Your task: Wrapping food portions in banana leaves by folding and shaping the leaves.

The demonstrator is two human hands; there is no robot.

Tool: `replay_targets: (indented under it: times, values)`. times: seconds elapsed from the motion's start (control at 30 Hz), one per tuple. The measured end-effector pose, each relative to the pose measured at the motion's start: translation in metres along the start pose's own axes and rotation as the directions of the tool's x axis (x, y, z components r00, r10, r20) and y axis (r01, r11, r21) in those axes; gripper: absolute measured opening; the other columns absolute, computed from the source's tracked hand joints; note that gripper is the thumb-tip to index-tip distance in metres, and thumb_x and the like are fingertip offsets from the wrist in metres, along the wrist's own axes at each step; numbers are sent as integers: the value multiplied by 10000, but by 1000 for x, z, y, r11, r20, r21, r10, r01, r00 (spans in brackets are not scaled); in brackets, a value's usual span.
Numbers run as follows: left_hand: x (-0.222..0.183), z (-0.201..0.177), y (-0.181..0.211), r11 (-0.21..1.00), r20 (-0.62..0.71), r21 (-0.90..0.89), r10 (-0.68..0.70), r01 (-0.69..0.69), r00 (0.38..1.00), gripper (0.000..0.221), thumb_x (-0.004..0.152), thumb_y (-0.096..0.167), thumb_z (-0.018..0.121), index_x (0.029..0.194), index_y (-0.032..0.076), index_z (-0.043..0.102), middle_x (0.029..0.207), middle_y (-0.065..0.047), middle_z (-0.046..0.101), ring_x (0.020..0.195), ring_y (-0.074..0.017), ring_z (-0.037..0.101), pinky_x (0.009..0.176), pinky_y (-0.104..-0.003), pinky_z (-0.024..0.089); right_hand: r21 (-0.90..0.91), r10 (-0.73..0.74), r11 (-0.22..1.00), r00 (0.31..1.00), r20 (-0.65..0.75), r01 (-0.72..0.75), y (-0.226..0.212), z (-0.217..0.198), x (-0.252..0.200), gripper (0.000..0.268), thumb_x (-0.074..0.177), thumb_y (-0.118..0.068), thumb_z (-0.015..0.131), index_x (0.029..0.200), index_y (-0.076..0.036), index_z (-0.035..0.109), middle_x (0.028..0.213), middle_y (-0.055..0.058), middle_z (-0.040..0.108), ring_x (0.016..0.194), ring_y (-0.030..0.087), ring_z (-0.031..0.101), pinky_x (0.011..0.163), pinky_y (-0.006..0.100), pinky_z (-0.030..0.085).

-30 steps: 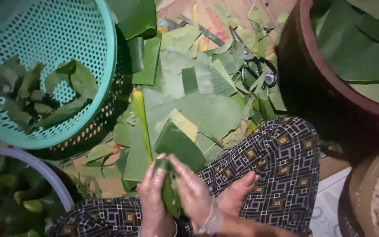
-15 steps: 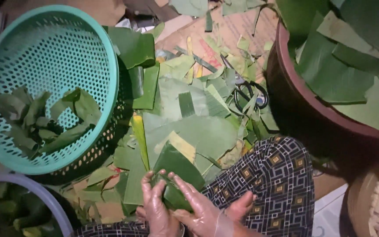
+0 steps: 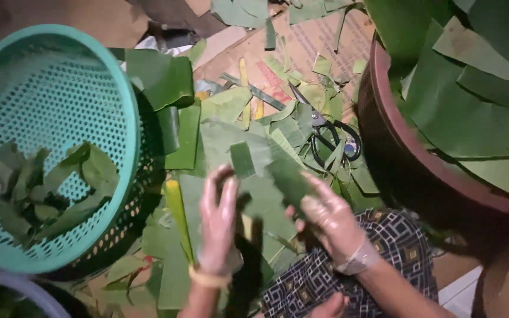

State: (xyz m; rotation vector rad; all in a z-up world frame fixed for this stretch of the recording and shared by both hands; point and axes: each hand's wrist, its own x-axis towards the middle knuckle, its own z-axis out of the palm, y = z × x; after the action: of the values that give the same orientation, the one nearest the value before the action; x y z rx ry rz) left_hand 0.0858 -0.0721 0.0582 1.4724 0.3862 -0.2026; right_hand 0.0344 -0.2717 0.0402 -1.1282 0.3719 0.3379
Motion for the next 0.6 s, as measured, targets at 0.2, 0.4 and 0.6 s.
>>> replay_targets:
  times: [0.2, 0.4, 0.6]
  values:
    - [151, 40, -47, 332, 190, 757, 713, -563, 675, 141, 830, 134, 779, 956, 89, 733, 880, -48, 693, 775, -191, 620, 686, -321, 511, 220, 27, 976, 991, -129, 2, 2, -25, 17, 637, 958, -50, 489, 1576, -56, 336, 940, 183, 672, 660, 147, 618, 498, 188, 531]
    - [211, 84, -59, -100, 299, 950, 574, -297, 763, 197, 672, 375, 844, 701, 194, 771, 721, -79, 654, 661, -290, 592, 610, -436, 448, -385, -380, 834, 917, 120, 396, 20, -24, 20, 601, 845, 114, 505, 1434, 113, 383, 990, 162, 739, 677, 127, 650, 603, 197, 602]
    - [199, 57, -26, 568, 189, 629, 550, -530, 813, 223, 857, 265, 683, 739, 76, 691, 636, -26, 623, 540, -147, 512, 514, -301, 441, -282, -325, 896, 939, 108, 343, 3, -16, 12, 591, 862, 158, 401, 1441, 179, 285, 1397, 343, 447, 856, 204, 665, 687, 277, 626]
